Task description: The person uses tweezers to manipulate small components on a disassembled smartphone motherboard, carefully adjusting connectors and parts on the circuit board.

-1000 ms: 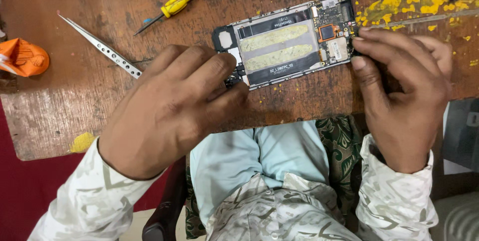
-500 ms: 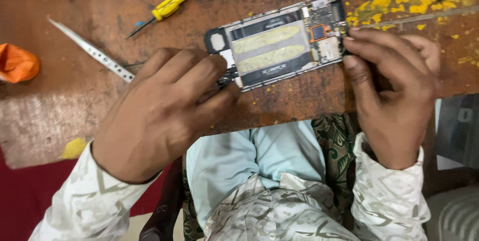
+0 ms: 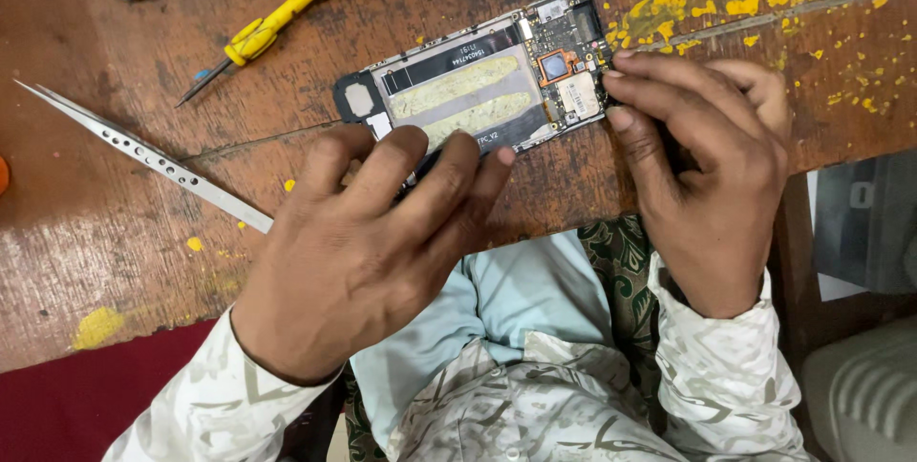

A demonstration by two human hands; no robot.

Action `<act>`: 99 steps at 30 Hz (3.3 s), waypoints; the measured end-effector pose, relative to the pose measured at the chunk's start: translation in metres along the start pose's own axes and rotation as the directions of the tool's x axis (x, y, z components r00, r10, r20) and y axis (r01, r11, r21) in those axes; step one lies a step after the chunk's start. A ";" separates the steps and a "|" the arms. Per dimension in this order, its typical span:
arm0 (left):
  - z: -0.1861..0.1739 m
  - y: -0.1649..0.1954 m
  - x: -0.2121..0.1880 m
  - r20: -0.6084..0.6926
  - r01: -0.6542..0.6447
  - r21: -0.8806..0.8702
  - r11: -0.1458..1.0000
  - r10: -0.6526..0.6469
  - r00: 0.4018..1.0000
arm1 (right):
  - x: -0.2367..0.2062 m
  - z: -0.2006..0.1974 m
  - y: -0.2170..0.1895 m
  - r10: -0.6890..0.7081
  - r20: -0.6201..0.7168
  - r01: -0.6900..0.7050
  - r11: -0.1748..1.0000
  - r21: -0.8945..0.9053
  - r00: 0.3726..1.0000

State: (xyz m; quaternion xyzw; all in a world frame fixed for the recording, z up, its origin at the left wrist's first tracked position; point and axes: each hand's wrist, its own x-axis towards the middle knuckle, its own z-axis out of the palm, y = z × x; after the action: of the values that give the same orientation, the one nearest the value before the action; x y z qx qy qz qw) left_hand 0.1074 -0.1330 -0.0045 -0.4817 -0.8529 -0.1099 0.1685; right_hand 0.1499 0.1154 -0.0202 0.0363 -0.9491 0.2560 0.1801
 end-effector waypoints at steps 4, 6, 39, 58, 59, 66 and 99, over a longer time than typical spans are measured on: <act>-0.002 -0.001 0.003 0.022 -0.009 -0.001 1.000 0.009 1.000 | 0.000 0.000 0.001 0.001 0.002 -0.001 1.000 0.011 1.000; -0.003 -0.002 0.004 0.030 -0.008 -0.030 1.000 0.009 1.000 | 0.000 0.000 0.001 -0.007 0.001 0.007 1.000 0.001 1.000; 0.011 0.008 0.035 -0.167 0.008 -0.229 0.973 -0.048 0.985 | 0.002 -0.002 0.002 -0.011 0.003 0.011 1.000 0.008 1.000; 0.010 0.011 0.035 -0.185 0.070 -0.216 0.974 -0.111 0.977 | 0.001 -0.001 0.003 -0.015 -0.002 0.015 1.000 0.011 1.000; 0.010 0.011 0.035 -0.180 0.065 -0.220 0.973 -0.106 0.978 | 0.000 -0.001 0.002 -0.015 0.000 0.015 1.000 0.011 1.000; 0.016 0.013 0.038 -0.159 0.042 -0.193 0.980 -0.073 0.985 | 0.001 -0.002 0.002 -0.006 0.003 0.006 1.000 0.016 1.000; 0.014 0.013 0.040 -0.141 0.053 -0.195 0.979 -0.081 0.987 | 0.000 -0.001 0.007 -0.045 -0.002 0.045 0.998 -0.048 0.999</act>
State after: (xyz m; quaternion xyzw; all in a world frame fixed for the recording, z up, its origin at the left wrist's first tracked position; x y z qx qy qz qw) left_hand 0.0968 -0.0905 -0.0016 -0.4572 -0.8394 -0.2321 0.1806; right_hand 0.1487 0.1215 -0.0224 0.0529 -0.9536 0.2288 0.1884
